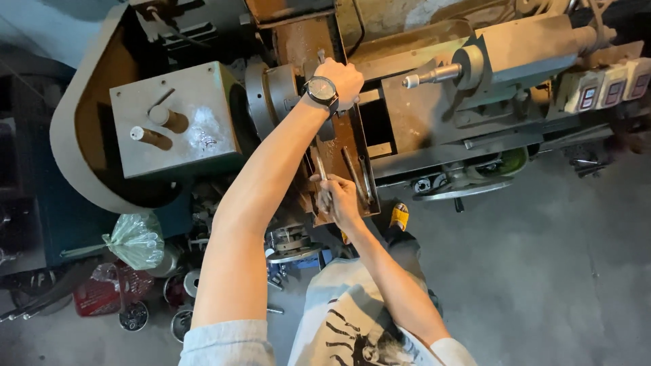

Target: Mounting a metal part into a cylindrical grinder and adjusting the machine for operation

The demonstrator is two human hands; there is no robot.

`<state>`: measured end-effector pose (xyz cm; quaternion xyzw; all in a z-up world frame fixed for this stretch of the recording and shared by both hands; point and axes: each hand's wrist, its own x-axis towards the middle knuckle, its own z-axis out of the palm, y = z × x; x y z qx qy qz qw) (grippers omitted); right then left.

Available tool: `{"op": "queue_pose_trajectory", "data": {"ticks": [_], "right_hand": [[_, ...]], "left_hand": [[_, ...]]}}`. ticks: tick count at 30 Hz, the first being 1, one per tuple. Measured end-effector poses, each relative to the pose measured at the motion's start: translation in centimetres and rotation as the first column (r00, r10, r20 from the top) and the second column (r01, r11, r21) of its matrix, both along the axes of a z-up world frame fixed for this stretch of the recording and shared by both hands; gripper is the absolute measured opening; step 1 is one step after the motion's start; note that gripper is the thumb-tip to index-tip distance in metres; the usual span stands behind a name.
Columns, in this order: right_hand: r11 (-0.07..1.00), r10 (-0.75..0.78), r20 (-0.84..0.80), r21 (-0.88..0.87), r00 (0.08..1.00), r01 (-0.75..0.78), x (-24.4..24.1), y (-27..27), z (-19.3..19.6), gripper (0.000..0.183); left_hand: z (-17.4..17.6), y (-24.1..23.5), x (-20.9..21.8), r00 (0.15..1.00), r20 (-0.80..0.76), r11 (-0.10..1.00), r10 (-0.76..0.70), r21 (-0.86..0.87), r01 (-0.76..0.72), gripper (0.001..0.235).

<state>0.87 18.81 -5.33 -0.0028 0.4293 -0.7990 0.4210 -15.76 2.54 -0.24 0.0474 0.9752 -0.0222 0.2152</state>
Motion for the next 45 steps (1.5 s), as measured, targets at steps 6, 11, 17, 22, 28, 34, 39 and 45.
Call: {"op": "queue_pose_trajectory", "data": {"ticks": [6, 11, 17, 22, 28, 34, 39, 45], "right_hand": [[0.458, 0.682, 0.043, -0.803, 0.73, -0.381, -4.0, 4.3, -4.2, 0.015], [0.702, 0.618, 0.026, -0.469, 0.786, -0.536, -4.6, 10.5, -4.2, 0.038], [0.44, 0.736, -0.273, 0.888, 0.62, -0.132, -5.2, 8.9, -1.4, 0.029], [0.375, 0.825, -0.369, 0.924, 0.428, 0.075, -5.8, 7.8, -6.1, 0.051], [0.626, 0.623, -0.594, 0.769, 0.509, 0.132, -7.9, 11.6, -2.4, 0.045], [0.473, 0.638, -0.323, 0.881, 0.699, -0.025, -14.4, 33.6, -11.6, 0.041], [-0.138, 0.809, 0.147, 0.989, 0.57, -0.06, -20.9, 47.0, -34.7, 0.062], [0.059, 0.591, 0.359, 0.874, 0.722, -0.483, -20.3, 38.4, -38.8, 0.087]], "left_hand": [[-0.9, -0.1, 0.0, 1.0, -0.003, 1.0, 0.005, 0.01, -0.005, 0.03], [-0.4, 0.2, 0.0, 0.999, -0.028, 0.998, -0.036, -0.046, 0.035, 0.015], [-0.1, -0.1, 0.2, 0.985, -0.168, 0.998, -0.05, -0.037, 0.045, 0.027], [0.8, -0.2, 0.6, 0.902, -0.408, 0.978, 0.143, 0.199, -0.065, 0.02], [6.2, 2.2, 7.8, 0.244, -0.527, 0.524, 0.814, 0.848, 0.082, 0.022], [9.7, 1.2, 20.4, -0.182, -0.697, 0.651, 0.694, 0.715, -0.255, 0.012], [9.6, 1.6, 23.9, -0.371, -0.73, 0.569, 0.574, 0.681, -0.461, 0.015], [7.8, 1.1, 22.5, -0.436, -0.655, 0.442, 0.617, 0.747, -0.497, 0.012]]}}
